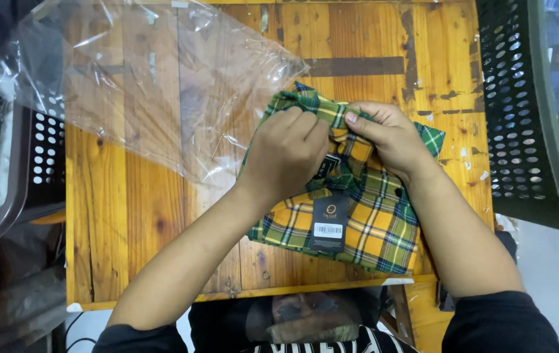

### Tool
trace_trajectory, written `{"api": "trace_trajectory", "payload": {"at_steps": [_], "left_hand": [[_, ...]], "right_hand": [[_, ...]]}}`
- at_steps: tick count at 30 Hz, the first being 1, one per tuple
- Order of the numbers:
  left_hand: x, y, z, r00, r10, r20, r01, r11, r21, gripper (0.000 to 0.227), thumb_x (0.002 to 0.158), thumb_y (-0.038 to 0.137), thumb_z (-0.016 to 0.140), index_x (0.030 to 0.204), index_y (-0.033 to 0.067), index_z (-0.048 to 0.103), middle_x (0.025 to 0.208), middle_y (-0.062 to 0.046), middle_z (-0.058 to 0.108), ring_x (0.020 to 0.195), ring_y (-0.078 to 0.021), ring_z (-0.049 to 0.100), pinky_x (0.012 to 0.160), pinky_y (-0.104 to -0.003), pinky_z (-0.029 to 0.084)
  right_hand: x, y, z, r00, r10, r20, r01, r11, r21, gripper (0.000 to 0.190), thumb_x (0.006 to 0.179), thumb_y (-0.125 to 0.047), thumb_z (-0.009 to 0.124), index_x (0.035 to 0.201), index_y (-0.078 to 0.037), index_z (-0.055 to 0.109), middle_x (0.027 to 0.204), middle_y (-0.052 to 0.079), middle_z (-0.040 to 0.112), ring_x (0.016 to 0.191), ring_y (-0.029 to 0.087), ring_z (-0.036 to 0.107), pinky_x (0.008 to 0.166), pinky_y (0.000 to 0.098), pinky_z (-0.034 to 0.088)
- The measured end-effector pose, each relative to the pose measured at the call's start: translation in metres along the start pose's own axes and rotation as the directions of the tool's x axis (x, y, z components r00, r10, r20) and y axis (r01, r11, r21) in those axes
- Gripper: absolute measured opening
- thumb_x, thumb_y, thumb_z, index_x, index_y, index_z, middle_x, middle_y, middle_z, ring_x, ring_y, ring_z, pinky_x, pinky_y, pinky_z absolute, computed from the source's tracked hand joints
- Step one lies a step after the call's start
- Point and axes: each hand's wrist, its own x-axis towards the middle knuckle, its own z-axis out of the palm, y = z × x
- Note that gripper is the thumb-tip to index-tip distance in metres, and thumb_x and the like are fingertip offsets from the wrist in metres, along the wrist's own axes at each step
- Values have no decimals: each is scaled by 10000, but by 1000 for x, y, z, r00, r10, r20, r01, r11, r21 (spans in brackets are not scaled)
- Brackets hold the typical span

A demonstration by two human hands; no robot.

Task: Unpacking a plaid shirt from a plastic bag, using a tool to adjust the tags, and then folding the shirt on a wooden table.

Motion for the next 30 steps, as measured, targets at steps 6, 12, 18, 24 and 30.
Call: {"api": "trace_trajectory", "payload": {"at_steps": [6, 12, 18, 24, 30], "left_hand": [[-20, -7, -14, 967, -255, -27, 248, 955, -161, 44, 804, 77, 534, 793, 48, 564, 641, -55, 471, 616, -238, 535, 550, -309, 461], [-22, -2, -58, 910, -411, 56, 409, 867, -284, 91, 857, 96, 476, 795, 61, 533, 622, -33, 434, 615, -236, 521, 564, -314, 452], [-33, -3, -16, 980, -198, 21, 198, 980, -30, 175, 837, 160, 549, 998, 105, 589, 860, -66, 553, 825, -258, 553, 692, -351, 440], [-2, -14, 4, 994, 111, 10, -110, 992, -62, 156, 866, 107, 497, 993, 110, 588, 979, -54, 590, 1003, -195, 510, 902, -315, 350], [-15, -33, 32, 991, 3, 137, 51, 920, -389, 208, 856, 185, 515, 1050, 141, 577, 914, -69, 569, 898, -258, 528, 796, -363, 388]], "right_hand": [[-3, -7, 8, 998, 17, -56, -17, 1000, 6, 120, 840, -100, 548, 882, -13, 618, 824, 59, 634, 792, 111, 598, 757, 256, 486], [-5, -7, 10, 997, 19, -81, -19, 1000, 2, 119, 845, -97, 547, 895, -6, 607, 837, 56, 635, 799, 105, 602, 766, 246, 483], [-7, -7, 10, 998, 10, -61, -10, 1000, 2, 135, 846, -88, 540, 919, 5, 605, 855, 75, 633, 817, 127, 598, 764, 278, 495], [5, 17, -9, 999, -26, -33, 28, 998, 58, 144, 831, -88, 531, 917, 11, 592, 839, 70, 622, 813, 147, 614, 763, 305, 502], [8, 11, -4, 993, 96, -66, -83, 980, 179, 164, 809, -126, 552, 890, 3, 612, 736, 60, 631, 657, 155, 644, 593, 293, 533]]}}
